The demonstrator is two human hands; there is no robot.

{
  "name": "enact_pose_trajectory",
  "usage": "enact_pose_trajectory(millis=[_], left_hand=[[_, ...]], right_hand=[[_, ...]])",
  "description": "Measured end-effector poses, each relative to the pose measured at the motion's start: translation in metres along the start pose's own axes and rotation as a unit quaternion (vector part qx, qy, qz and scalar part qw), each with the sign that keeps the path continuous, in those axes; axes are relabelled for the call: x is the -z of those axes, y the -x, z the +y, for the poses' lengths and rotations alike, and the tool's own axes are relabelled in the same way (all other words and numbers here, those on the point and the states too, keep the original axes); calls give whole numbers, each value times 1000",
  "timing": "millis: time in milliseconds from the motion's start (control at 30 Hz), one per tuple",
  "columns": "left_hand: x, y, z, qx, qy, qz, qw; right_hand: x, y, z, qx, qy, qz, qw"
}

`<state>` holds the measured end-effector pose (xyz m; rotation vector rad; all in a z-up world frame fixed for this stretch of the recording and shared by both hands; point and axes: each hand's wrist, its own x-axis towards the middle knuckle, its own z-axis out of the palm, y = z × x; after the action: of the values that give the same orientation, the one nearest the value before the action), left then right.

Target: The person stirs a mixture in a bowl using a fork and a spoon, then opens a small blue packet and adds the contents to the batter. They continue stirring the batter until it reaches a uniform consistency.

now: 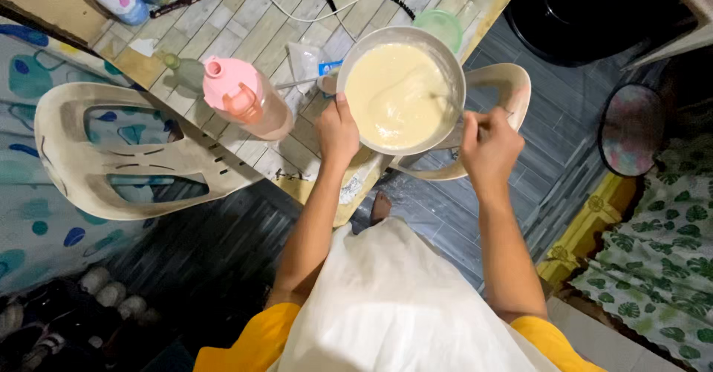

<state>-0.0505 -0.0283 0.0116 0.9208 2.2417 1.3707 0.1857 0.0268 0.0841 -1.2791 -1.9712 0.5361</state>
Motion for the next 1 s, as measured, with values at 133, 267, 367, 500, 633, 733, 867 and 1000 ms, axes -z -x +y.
enact_pose_trajectory(millis=[133,267,367,500,633,733,867,1000], left_hand=[[4,0,-3,4,-8,-5,1000],[6,3,-7,12,-4,-6,1000],[11,3,-12,5,-31,1,1000],[12,6,-22,-10,-13,-2,1000],[14,6,-24,-5,-13,4,1000],[15,11,-34,5,-12,1,1000],[15,7,-33,-2,-22,-1,1000],[16,2,-27,4,0,-16,1000]], right_hand=[[-1,4,0,71,-99,-81,989],[-5,-5,1,-26,16,32,999],[-10,2,0,108,-20,-115,987],[-18,6,8,33,11,-53,998],[-14,4,3,-19,-101,-89,991],[-17,9,-5,27,37,-138,989],[-16,11,-2,81,-63,-115,988],[-21,15,-2,61,-17,-112,992]])
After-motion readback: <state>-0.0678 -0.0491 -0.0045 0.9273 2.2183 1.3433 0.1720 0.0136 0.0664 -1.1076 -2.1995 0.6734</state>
